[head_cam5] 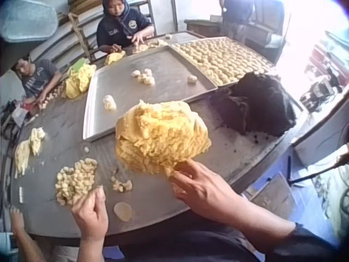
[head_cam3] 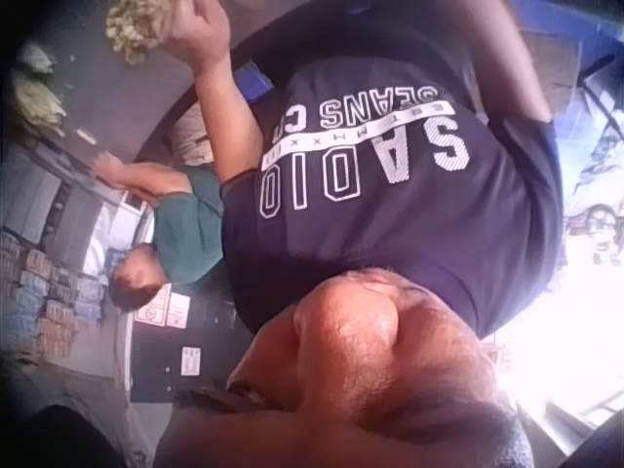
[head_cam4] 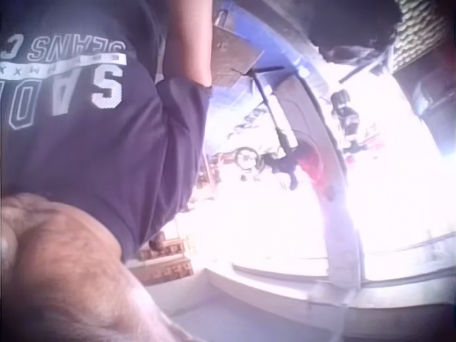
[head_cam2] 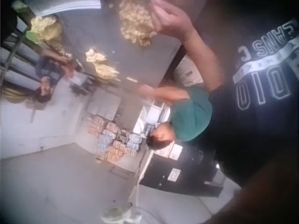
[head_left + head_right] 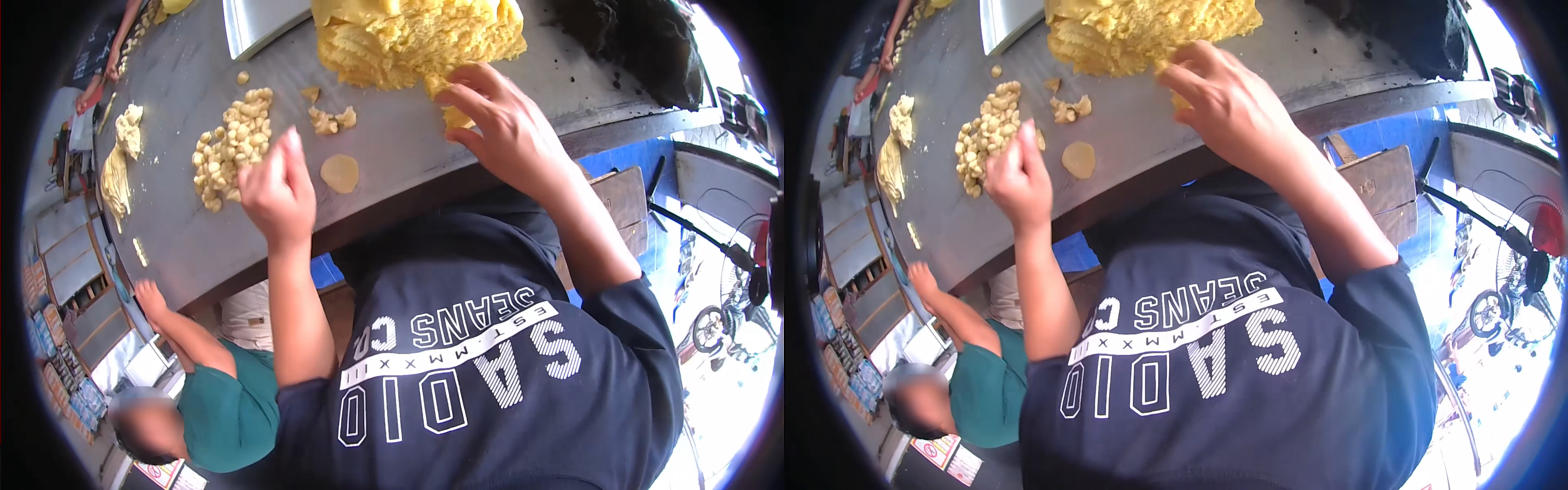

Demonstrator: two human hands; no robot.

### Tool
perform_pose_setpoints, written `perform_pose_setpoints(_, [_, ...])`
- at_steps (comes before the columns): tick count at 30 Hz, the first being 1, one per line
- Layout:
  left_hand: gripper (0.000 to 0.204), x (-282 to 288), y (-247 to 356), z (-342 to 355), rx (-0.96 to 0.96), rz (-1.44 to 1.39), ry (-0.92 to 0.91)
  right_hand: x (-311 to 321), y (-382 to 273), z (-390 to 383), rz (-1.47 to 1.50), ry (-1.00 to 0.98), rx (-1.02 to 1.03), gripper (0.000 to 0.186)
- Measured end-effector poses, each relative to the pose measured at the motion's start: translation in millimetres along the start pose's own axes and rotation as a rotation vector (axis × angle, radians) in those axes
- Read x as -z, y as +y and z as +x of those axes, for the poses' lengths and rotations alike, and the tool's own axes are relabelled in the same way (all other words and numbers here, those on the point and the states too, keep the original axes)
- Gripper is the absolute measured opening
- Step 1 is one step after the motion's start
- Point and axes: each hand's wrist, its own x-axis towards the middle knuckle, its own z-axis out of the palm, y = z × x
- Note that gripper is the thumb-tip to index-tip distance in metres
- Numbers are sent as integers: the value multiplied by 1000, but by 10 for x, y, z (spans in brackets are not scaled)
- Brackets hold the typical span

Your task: The person pinches off small pieces of dough from a large mass and rolls them into small balls by hand on a metal table.

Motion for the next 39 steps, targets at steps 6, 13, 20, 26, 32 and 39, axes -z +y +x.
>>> perform_pose_setpoints(6, [13, 63, 363, -491, 304, -133, -196, 20, 17, -181, 46, -19, -28, 33])
perform_pose_setpoints(13, [15, 3, 380, -532, 299, -270, -186, 74, 149, -308, 36, 41, 24, 26])
perform_pose_setpoints(20, [13, 6, 423, -436, 215, -401, -178, 36, -15, -60, 165, -41, -7, 33])
perform_pose_setpoints(26, [46, -105, 716, -258, 886, -1122, -151, -163, -285, -99, 253, 6, 58, 17])
perform_pose_setpoints(32, [60, 75, 1042, 6, 889, -1441, -167, -306, -509, 119, 337, 67, 117, 22])
perform_pose_setpoints(39, [19, -170, 507, -224, 120, -589, -258, -276, -522, 114, 594, -1, 110, 23])
